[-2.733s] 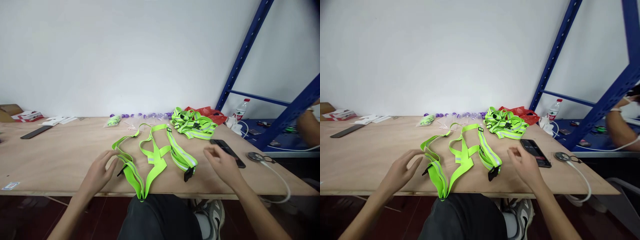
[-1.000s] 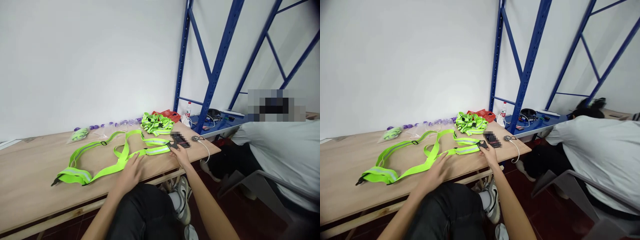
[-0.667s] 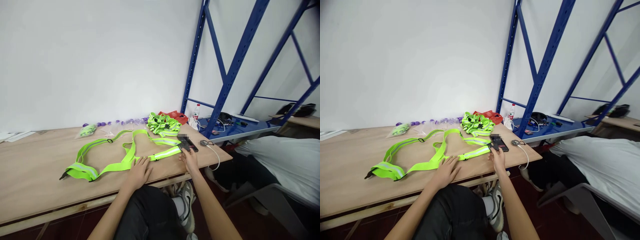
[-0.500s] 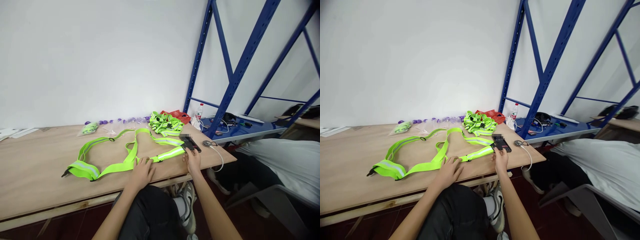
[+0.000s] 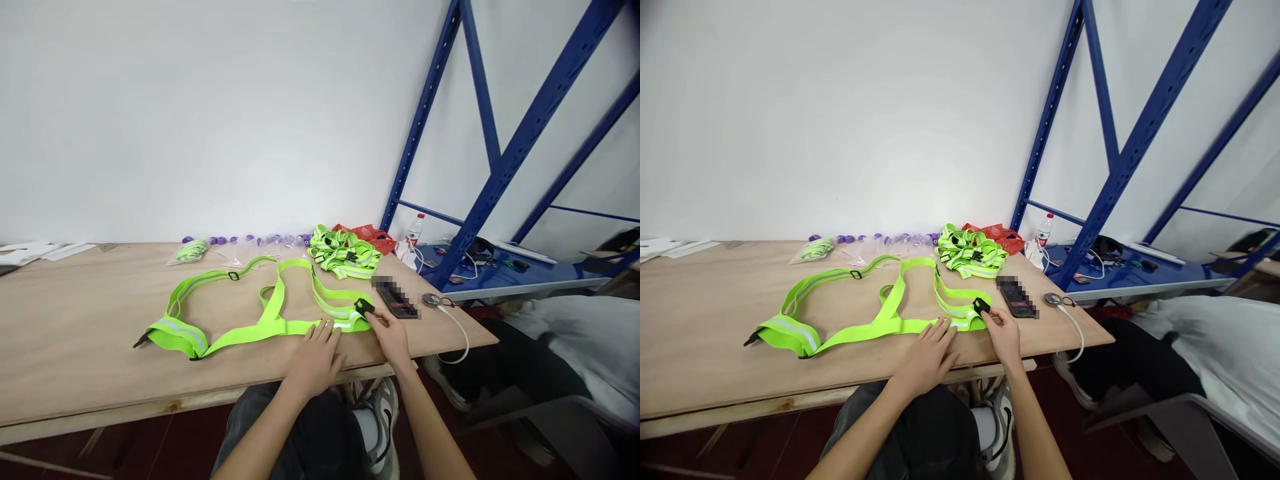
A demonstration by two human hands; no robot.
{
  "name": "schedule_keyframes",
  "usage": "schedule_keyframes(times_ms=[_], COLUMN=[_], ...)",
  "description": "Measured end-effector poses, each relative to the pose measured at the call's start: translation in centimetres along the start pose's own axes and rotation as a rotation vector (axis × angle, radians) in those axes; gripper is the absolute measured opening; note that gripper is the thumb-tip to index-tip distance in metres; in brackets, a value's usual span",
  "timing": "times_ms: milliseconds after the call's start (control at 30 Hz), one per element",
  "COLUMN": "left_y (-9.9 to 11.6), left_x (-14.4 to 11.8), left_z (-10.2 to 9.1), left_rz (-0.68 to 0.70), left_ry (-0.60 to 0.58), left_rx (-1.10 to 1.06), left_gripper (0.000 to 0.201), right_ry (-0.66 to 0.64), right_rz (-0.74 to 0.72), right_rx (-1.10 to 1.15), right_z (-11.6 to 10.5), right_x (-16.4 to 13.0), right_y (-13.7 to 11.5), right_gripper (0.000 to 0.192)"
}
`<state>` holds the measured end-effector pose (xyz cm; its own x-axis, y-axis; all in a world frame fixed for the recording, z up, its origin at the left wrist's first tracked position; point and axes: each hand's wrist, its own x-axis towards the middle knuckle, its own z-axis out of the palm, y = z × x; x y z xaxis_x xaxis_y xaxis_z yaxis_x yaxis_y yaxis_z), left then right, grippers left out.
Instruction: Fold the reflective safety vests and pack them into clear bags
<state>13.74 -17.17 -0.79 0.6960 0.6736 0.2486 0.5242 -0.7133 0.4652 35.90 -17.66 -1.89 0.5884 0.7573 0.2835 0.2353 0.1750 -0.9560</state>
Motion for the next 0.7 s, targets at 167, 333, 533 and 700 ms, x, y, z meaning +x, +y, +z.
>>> schedule_keyframes(times_ms=[167,333,533,700], left_y=[0.1,0.2,-1.0,-3.5], left_x=[-0.2,-0.2,0.4,1.7], left_z=[-0.1,-0.2,-0.3,-0.7], left_rz=[-0.065,-0.042,-0.047,-0.182], left_ry=[0.035,0.017,0.110,0.307], left_rx=[0.036,0.013,-0.375,-0.941], left_gripper=[0.052,0.048,0.062,0.054], right_ry=[-0.125,0.041,0.124,-0.267], right_rz=[-0.122,-0.323,-0.770,-1.016], right_rx=[-0.133,-0.348,-0.591,-0.627], right_z=[0.4,0.6,2.3,4.3], right_x=[-0.5,-0.5,-1.6,-3.2], right_y=[-0.5,-0.3,-1.2,-1.9], right_gripper=[0.032,0.029,0.024,0.030])
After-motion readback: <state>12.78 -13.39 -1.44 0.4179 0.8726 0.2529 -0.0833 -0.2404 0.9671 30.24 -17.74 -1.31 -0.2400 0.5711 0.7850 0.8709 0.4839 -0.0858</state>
